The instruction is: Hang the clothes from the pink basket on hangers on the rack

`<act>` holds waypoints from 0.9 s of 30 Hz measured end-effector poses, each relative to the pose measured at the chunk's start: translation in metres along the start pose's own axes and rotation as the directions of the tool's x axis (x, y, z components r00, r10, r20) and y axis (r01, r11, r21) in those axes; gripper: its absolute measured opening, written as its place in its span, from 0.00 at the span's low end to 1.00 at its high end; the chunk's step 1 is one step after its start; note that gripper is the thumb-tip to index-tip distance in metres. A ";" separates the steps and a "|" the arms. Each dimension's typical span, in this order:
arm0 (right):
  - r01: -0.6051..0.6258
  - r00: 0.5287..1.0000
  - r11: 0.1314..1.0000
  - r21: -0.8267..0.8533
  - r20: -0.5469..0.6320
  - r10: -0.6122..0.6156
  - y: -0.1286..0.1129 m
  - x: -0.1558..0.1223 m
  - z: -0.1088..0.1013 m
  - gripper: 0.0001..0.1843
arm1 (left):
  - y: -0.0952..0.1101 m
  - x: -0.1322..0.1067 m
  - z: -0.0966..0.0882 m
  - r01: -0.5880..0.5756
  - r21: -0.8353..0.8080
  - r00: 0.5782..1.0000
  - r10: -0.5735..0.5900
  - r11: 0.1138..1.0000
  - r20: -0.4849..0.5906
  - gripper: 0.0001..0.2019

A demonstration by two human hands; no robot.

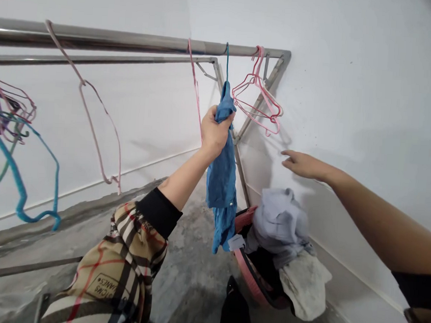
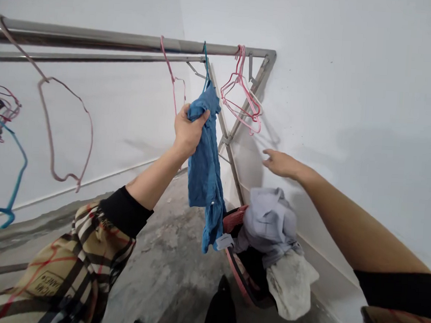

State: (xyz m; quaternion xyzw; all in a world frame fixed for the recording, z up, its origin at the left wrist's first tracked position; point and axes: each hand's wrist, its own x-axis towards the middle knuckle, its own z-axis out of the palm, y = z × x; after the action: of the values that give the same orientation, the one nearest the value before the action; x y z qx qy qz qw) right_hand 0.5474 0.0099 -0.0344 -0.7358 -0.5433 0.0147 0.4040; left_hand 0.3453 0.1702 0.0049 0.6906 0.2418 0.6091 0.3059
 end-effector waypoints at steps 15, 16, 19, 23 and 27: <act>-0.232 0.869 0.902 0.363 0.495 0.024 -0.049 -0.034 0.067 0.22 | -0.013 -0.055 -0.033 -0.153 0.551 0.955 -0.020 0.820 0.296 0.09; -0.296 0.858 0.854 0.428 0.512 0.040 -0.050 -0.035 0.075 0.23 | -0.015 -0.065 -0.031 -0.050 0.508 0.937 -0.136 0.860 0.323 0.09; -0.479 0.836 0.606 0.635 0.540 0.095 -0.049 -0.053 0.106 0.25 | -0.018 -0.115 -0.028 0.112 0.445 0.864 -0.308 0.889 0.399 0.11; -0.653 0.752 0.331 0.681 0.636 0.175 -0.045 -0.139 0.170 0.23 | -0.024 -0.230 -0.054 0.229 0.411 0.796 -0.412 0.883 0.443 0.14; -0.754 0.652 0.214 0.621 0.666 0.362 -0.028 -0.266 0.246 0.17 | -0.050 -0.357 -0.113 0.477 0.274 0.646 -0.544 0.835 0.535 0.13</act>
State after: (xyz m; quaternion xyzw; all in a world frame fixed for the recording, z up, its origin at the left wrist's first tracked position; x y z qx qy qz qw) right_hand 0.3031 -0.0615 -0.2938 -0.5489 -0.2089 0.5778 0.5667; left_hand 0.1854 -0.0323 -0.2705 0.7639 0.3509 0.2366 0.4871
